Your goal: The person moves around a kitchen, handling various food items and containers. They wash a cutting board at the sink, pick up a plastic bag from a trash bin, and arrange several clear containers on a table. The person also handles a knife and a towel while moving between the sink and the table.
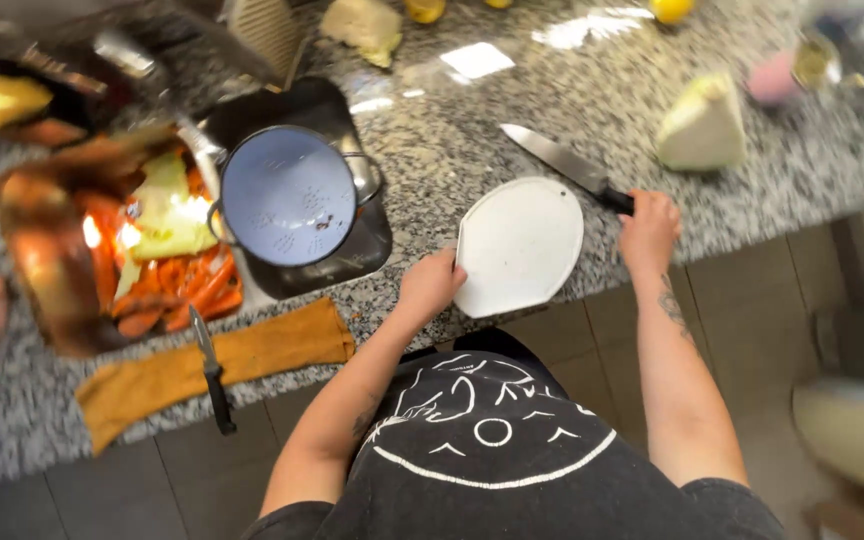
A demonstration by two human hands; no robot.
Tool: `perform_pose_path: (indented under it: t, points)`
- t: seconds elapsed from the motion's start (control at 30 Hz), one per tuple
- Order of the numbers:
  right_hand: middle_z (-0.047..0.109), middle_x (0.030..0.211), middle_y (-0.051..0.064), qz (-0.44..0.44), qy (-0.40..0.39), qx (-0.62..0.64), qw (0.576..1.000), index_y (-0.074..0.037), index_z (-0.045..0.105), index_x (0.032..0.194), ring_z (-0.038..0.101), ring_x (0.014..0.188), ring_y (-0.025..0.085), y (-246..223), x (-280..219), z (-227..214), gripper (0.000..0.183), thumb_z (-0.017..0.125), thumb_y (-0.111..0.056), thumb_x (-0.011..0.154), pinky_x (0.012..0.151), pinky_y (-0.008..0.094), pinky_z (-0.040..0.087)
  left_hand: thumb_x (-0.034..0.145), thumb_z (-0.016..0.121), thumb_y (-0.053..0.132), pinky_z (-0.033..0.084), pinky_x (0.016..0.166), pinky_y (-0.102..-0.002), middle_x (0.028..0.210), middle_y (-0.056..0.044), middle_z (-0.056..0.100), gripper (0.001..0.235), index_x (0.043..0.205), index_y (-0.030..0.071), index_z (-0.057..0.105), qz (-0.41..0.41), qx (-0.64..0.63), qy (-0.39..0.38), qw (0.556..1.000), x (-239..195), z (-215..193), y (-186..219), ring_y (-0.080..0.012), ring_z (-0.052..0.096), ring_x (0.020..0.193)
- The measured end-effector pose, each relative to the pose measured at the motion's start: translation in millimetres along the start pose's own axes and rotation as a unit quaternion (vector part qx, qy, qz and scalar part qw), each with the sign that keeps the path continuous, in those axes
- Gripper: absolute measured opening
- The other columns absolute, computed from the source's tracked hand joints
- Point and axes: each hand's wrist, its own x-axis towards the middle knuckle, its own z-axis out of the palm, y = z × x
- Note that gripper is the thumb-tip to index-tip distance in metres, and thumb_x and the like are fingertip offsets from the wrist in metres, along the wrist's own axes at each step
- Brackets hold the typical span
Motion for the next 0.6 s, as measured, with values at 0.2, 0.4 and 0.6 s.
perform_pose_path:
  t: [0.2,0.4,0.6]
  points:
    - [0.052,0.104,0.011,-0.122,0.037,0.127,0.984,-0.009,0.055,0.119,0.05,0.099,0.036,-78.5,19.5,-30.2,0.039,0.07,-0.02,0.086,0.081,0.051,0.041,0.094,0.043,0.024,0.047,0.055,-0.04,0.063,-0.016,0.062,0.029,0.095,-0.002,0.056,-0.126,-0.19,0.101,0.968,-87.4,-50.7,19.1,-0.0349,0.062,0.065]
    - [0.058,0.121,0.015,-0.026,-0.487,0.595,0.639,-0.013,0.04,0.134,0.059,0.105,0.03,-209.5,-30.7,-61.8,0.07,0.068,-0.033,0.073,0.086,0.048,0.049,0.092,0.046,0.035,0.047,0.069,-0.034,0.063,-0.007,0.068,0.032,0.102,0.005,0.047,-0.195,-0.377,0.207,0.881,-119.4,-62.6,48.0,-0.0209,0.066,0.068]
    - [0.059,0.11,0.014,0.041,-0.442,0.626,0.642,-0.006,0.035,0.138,0.063,0.094,0.024,-260.9,-25.0,-58.3,0.061,0.057,0.002,0.082,0.078,0.042,0.055,0.091,0.049,0.048,0.05,0.071,-0.031,0.079,-0.003,0.072,0.039,0.101,0.012,0.058,-0.23,-0.333,0.14,0.904,-138.3,-93.6,13.2,-0.0185,0.07,0.074]
